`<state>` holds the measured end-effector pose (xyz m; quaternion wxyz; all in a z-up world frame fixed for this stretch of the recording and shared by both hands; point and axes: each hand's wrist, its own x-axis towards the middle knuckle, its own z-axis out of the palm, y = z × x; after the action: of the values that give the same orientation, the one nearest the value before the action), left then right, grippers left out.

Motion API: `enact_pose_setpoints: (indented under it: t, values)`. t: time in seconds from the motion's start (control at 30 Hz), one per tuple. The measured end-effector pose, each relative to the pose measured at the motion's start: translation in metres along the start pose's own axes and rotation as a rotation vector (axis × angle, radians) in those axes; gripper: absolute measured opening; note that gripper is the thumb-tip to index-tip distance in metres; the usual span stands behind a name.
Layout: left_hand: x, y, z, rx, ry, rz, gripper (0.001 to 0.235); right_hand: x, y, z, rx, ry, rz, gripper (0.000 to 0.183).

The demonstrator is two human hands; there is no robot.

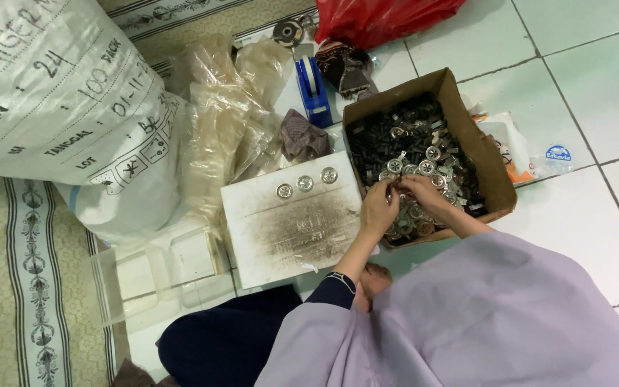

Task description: Picking up small circular metal components from a cardboard box and placing them into small plastic bags.

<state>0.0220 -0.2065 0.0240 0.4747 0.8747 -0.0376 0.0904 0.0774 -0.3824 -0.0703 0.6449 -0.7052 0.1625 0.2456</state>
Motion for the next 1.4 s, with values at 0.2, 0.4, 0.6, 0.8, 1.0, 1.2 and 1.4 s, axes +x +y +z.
enact_pose_setpoints:
  t: [0.2,0.4,0.6,0.8,1.0,1.2,1.4]
  values:
    - [0.006,-0.037,-0.014,-0.379,0.162,-0.254,0.021,-0.031,-0.063,0.054,0.027,-0.015,-0.087,0.035]
    - [-0.012,-0.058,-0.103,-0.202,0.11,-0.327,0.018,-0.038,-0.073,0.123,-0.11,-0.115,-0.155,0.037]
    - [-0.041,-0.078,-0.14,0.099,0.106,-0.054,0.042,-0.051,-0.087,0.152,-0.647,-0.06,-0.224,0.029]
    - [-0.049,-0.097,-0.12,0.475,0.006,0.23,0.041,-0.04,-0.076,0.15,-0.91,0.044,-0.405,0.037]
    - [-0.05,-0.098,-0.119,0.484,0.017,0.207,0.041,-0.078,-0.086,0.158,-1.245,-0.03,-0.834,0.038]
    - [-0.05,-0.101,-0.116,0.505,0.049,0.221,0.042,-0.056,-0.061,0.145,-1.462,0.082,-1.345,0.03]
    - [-0.05,-0.095,-0.121,0.492,0.026,0.201,0.041,-0.055,-0.059,0.141,-1.423,0.025,-1.337,0.03]
